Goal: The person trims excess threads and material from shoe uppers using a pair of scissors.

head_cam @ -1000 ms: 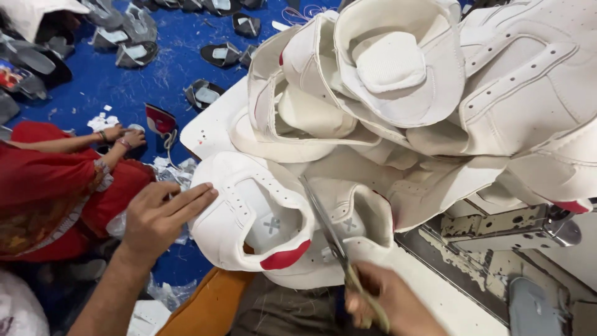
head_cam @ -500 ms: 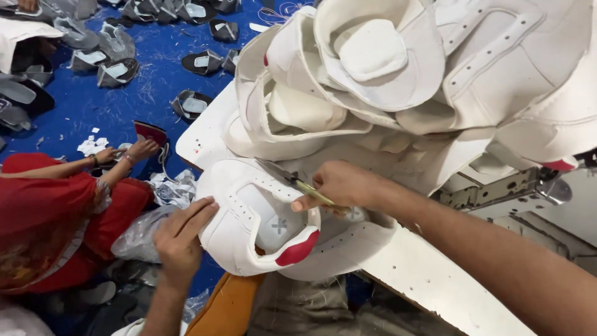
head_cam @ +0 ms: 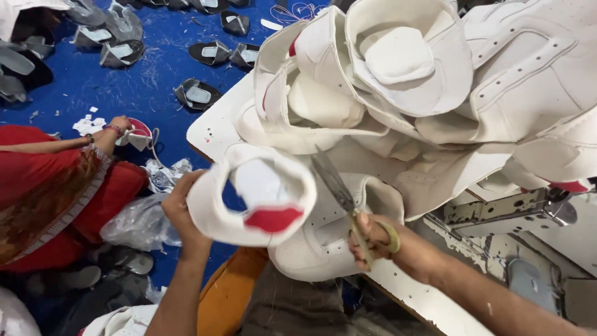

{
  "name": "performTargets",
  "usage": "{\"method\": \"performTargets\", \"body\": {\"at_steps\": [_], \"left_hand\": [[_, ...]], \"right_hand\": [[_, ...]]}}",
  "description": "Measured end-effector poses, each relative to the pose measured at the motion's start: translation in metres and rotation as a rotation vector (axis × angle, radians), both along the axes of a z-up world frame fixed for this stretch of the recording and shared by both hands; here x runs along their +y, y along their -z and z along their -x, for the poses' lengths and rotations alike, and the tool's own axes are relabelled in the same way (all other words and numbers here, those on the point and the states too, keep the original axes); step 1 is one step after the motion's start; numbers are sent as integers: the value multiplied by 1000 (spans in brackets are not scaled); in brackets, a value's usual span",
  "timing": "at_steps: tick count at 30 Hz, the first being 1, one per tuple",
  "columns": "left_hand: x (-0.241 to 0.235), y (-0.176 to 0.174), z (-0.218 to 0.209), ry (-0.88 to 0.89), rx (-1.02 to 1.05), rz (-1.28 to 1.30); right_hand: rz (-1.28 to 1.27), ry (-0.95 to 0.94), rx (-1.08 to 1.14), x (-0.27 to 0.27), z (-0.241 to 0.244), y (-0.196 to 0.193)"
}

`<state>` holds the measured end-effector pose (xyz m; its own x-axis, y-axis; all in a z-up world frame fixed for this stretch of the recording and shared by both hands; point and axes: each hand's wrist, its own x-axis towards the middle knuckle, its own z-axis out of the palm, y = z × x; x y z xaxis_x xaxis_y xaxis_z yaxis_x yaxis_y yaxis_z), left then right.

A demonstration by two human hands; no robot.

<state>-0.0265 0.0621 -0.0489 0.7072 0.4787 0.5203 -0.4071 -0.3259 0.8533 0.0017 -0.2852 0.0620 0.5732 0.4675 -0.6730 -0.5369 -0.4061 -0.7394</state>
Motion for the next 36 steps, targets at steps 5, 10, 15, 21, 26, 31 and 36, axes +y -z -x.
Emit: {"method": "performTargets", "body": {"at_steps": [5, 10, 15, 21, 26, 31, 36], "left_hand": [[-15, -9, -27, -18, -26, 407], [-30, -28, -21, -93, -11, 338], [-30, -16, 0, -224, 150, 159], [-43, -35, 11, -292, 177, -188], [-22, -25, 31, -289, 7, -74], [-4, -77, 79, -310, 114, -149], [-4, -105, 84, -63, 433, -117]], "right_hand": [[-214, 84, 166, 25, 12, 17], [-428, 60, 245, 45, 7, 31], [-320, 59, 235, 67, -4, 32], [-165, 126, 40, 90, -20, 47], [-182, 152, 12, 86, -19, 48], [-268, 208, 218, 77, 33, 31], [-201, 203, -257, 33, 119, 80]]}}
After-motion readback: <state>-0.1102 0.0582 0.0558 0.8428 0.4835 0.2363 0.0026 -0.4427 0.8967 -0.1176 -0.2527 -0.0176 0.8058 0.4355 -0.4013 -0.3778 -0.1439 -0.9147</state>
